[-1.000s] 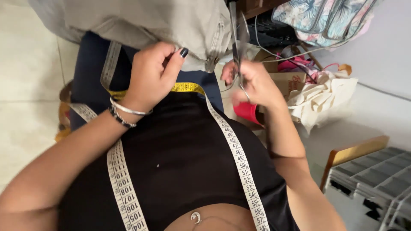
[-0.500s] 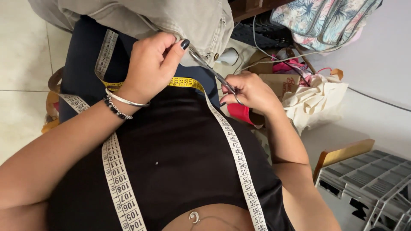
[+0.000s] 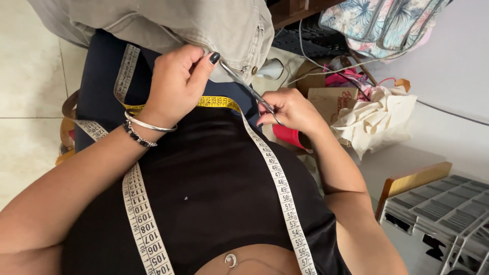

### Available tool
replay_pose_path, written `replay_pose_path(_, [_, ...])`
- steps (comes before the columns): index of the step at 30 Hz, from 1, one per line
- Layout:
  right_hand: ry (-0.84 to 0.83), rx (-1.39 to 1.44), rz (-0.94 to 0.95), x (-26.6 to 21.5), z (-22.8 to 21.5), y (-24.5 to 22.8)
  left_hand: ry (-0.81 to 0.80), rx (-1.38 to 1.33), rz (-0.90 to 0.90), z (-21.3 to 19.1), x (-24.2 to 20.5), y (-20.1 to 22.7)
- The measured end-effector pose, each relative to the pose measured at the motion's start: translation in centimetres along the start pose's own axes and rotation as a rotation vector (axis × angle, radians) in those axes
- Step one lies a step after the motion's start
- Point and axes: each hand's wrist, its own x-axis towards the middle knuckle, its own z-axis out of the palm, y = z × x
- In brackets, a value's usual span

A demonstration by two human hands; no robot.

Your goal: Using scissors to carefully cut along the seams of a pair of pants to disassemble or alter them.

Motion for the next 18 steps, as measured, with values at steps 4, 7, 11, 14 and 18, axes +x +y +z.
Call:
replay_pose_path(4, [0.017, -0.007, -0.044, 0.2, 0.1, 0.2, 0.010, -0.014, -0.019, -0.1, 0.0, 0.2])
replay_pose_path(7, [0.038, 0.000, -0.054, 0.1, 0.0, 0.2, 0.004, -0.015, -0.023, 0.1, -0.1, 0.2])
replay_pose_path(11, [0.044, 0.008, -0.072, 0.1, -0.1, 0.4, -0.005, -0.033, -0.044, 0.1, -0.1, 0.3])
replay_pose_path(14, [-0.057, 0.105, -0.020, 0.2, -0.5, 0.2, -0.019, -0.033, -0.048, 0.2, -0.1, 0.1])
replay_pose_path(18, [-0.113, 0.202, 0.003, -0.2, -0.7, 1.6, -0.013, -0.012, -0.030, 0.3, 0.0, -0.2])
